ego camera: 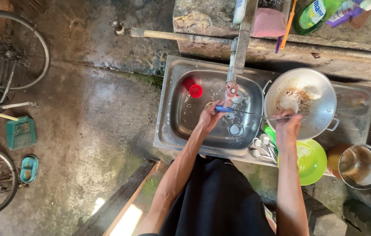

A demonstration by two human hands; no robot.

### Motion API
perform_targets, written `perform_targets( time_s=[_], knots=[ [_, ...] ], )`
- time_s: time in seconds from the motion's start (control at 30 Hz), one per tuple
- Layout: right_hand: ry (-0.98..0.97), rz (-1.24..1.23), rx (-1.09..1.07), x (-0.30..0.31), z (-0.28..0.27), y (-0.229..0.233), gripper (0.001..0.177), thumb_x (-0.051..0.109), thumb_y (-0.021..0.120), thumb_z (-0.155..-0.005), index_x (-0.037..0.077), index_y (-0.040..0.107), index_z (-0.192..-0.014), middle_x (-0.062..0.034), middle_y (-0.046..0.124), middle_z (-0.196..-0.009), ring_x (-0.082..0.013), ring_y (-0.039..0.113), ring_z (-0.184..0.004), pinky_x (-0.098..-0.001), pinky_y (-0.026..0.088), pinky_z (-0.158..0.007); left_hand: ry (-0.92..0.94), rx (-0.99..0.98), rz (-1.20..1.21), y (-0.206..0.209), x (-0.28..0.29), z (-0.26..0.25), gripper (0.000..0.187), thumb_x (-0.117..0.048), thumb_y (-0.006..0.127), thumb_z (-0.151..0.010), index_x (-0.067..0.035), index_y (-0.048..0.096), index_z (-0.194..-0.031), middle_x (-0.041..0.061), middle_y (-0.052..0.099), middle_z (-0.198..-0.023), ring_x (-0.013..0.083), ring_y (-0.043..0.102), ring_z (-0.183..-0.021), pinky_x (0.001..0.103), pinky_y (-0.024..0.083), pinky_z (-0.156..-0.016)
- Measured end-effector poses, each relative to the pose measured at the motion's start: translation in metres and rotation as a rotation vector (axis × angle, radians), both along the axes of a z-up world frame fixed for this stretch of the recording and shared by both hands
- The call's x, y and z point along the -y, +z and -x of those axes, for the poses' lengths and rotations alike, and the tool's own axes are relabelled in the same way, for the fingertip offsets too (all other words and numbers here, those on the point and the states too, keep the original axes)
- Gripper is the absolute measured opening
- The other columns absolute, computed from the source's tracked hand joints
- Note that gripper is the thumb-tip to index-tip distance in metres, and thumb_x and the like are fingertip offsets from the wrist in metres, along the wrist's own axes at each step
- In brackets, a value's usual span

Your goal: The person is washing kitchen utensils and a wok at an outdoor sink and hanging them back on a wall rack.

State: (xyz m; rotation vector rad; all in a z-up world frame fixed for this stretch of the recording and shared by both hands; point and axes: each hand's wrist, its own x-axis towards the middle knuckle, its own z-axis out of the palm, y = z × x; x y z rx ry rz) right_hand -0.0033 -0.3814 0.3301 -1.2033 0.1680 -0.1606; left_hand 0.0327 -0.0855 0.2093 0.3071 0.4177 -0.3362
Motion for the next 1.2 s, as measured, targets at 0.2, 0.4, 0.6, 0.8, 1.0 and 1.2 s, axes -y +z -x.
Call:
perform_targets(
  time_s=[0.2, 0.4, 0.6, 0.8, 1.0, 1.2],
  knots=[
    [-0.063, -0.507, 0.042, 0.020, 0.009, 0.033, 0.067, 0.073, 0.052, -0.108, 0.006, 0.056, -0.111, -0.0086, 0.058, -0.100, -0.0256, 0.054, -0.095, -0.0446, 0.044, -0.098, -0.279, 0.192, 0.050, 0.050, 0.003, 0.005, 0.050, -0.010, 0.047, -0.110, 0.018, 0.037, -0.150, 0.027, 0.052, -0.150, 0.0357, 0.055, -0.138, 0.045, 0.044, -0.114],
    [-0.096, -0.231, -0.021, 0.004, 0.005, 0.060, 0.084, 0.067, 0.055, -0.099, 0.014, 0.036, -0.161, -0.0191, 0.054, -0.147, -0.0368, 0.058, -0.139, -0.0541, 0.044, -0.124, -0.291, 0.295, -0.082, 0.057, -0.001, -0.004, 0.044, -0.014, 0.045, -0.112, 0.009, 0.046, -0.150, 0.018, 0.052, -0.153, 0.0276, 0.055, -0.138, 0.041, 0.048, -0.118],
    [-0.097, 0.059, -0.214, -0.018, 0.002, 0.061, 0.053, 0.040, 0.059, -0.110, 0.009, 0.056, -0.152, -0.0176, 0.068, -0.131, -0.0274, 0.070, -0.110, -0.0456, 0.062, -0.096, -0.005, 0.130, -0.132, 0.040, -0.015, -0.014, 0.055, -0.038, 0.030, -0.112, 0.005, 0.056, -0.135, 0.018, 0.059, -0.141, 0.0306, 0.061, -0.127, 0.040, 0.056, -0.106],
    [-0.068, 0.043, -0.330, -0.040, -0.002, 0.028, 0.032, 0.023, 0.062, -0.108, 0.006, 0.069, -0.135, -0.0083, 0.074, -0.116, -0.0190, 0.073, -0.096, -0.0403, 0.061, -0.084, 0.092, 0.116, -0.240, 0.045, -0.056, -0.009, 0.053, -0.038, 0.038, -0.112, 0.004, 0.053, -0.140, 0.018, 0.062, -0.142, 0.0263, 0.061, -0.132, 0.036, 0.055, -0.103],
    [-0.151, 0.058, -0.412, -0.050, -0.009, 0.015, 0.026, 0.018, 0.061, -0.107, 0.006, 0.070, -0.128, -0.0059, 0.074, -0.110, -0.0190, 0.074, -0.090, -0.0403, 0.065, -0.078, 0.063, 0.096, -0.280, 0.063, -0.057, 0.005, 0.064, -0.046, 0.039, -0.111, 0.010, 0.051, -0.139, 0.025, 0.065, -0.132, 0.0359, 0.068, -0.119, 0.045, 0.059, -0.100],
    [-0.169, 1.099, -0.289, -0.074, -0.018, 0.021, 0.018, 0.015, 0.077, -0.097, 0.002, 0.074, -0.108, -0.0139, 0.076, -0.099, -0.0265, 0.073, -0.085, -0.0475, 0.058, -0.080, 0.110, 0.122, -0.363, 0.072, -0.069, 0.009, 0.061, -0.047, 0.036, -0.111, 0.009, 0.053, -0.130, 0.032, 0.067, -0.121, 0.0406, 0.071, -0.109, 0.052, 0.063, -0.093]
  ],
)
